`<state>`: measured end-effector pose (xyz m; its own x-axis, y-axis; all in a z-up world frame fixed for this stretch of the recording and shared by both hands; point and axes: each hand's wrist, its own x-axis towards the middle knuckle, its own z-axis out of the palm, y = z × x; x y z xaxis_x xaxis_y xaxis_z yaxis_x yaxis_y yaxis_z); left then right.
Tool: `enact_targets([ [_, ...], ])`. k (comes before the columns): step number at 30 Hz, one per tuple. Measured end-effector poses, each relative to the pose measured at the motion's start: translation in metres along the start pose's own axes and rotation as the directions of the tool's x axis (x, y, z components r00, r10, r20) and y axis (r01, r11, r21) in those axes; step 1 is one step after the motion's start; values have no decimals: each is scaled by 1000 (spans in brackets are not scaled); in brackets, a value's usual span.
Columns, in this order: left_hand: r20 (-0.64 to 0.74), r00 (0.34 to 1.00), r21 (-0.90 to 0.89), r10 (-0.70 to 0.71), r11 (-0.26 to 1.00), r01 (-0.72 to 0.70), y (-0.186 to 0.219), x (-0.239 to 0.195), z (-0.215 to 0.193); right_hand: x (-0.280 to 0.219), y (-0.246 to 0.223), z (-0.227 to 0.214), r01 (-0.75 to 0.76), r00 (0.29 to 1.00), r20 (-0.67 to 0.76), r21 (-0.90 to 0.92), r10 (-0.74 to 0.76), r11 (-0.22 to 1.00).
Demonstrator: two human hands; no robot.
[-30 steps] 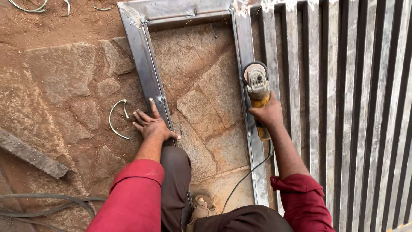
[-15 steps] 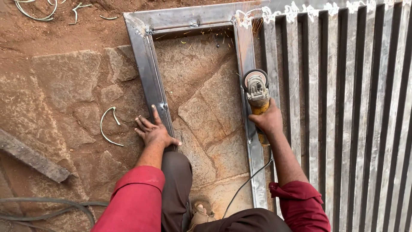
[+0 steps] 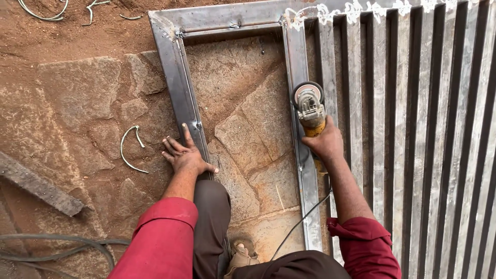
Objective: Using an angle grinder to smooth welded joints and edges on a large metal gate frame.
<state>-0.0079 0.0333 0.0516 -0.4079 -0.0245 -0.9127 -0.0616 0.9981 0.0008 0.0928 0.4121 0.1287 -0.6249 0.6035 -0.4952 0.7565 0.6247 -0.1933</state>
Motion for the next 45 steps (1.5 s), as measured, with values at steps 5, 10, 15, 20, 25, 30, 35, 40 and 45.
enact_targets([
  [5,7,1000,-4,-2,1000,2,-1,2,-1,-6,-21,-1,-27,999,24,2,27,1000],
  [10,7,1000,-17,5,1000,-5,1,-4,-4,-18,-38,-4,46,998,34,-48,-45,998],
  [15,22,1000,3,-17,1000,17,0,-5,-4,-7,-23,11,28,1000,-14,61,-27,998],
  [20,10,1000,12,15,1000,-15,0,0,-5,-1,1,11,100,994,-60,149,-92,984],
  [25,29,999,23,14,1000,-14,-2,1,0,-5,15,8,20,1000,-4,27,-20,999],
  [30,-3,1000,3,18,1000,-18,0,-2,-2,1,2,3,54,998,-37,36,-53,998],
  [35,4,1000,-1,18,1000,-18,0,-3,-2,-1,0,4,26,1000,-1,14,-26,1000],
  [40,5,1000,-8,10,1000,-10,1,0,-2,7,-22,-8,-44,998,49,-54,46,998],
  [45,2,1000,-33,14,999,-14,1,-4,-6,49,-56,-59,-21,994,-101,187,40,982],
])
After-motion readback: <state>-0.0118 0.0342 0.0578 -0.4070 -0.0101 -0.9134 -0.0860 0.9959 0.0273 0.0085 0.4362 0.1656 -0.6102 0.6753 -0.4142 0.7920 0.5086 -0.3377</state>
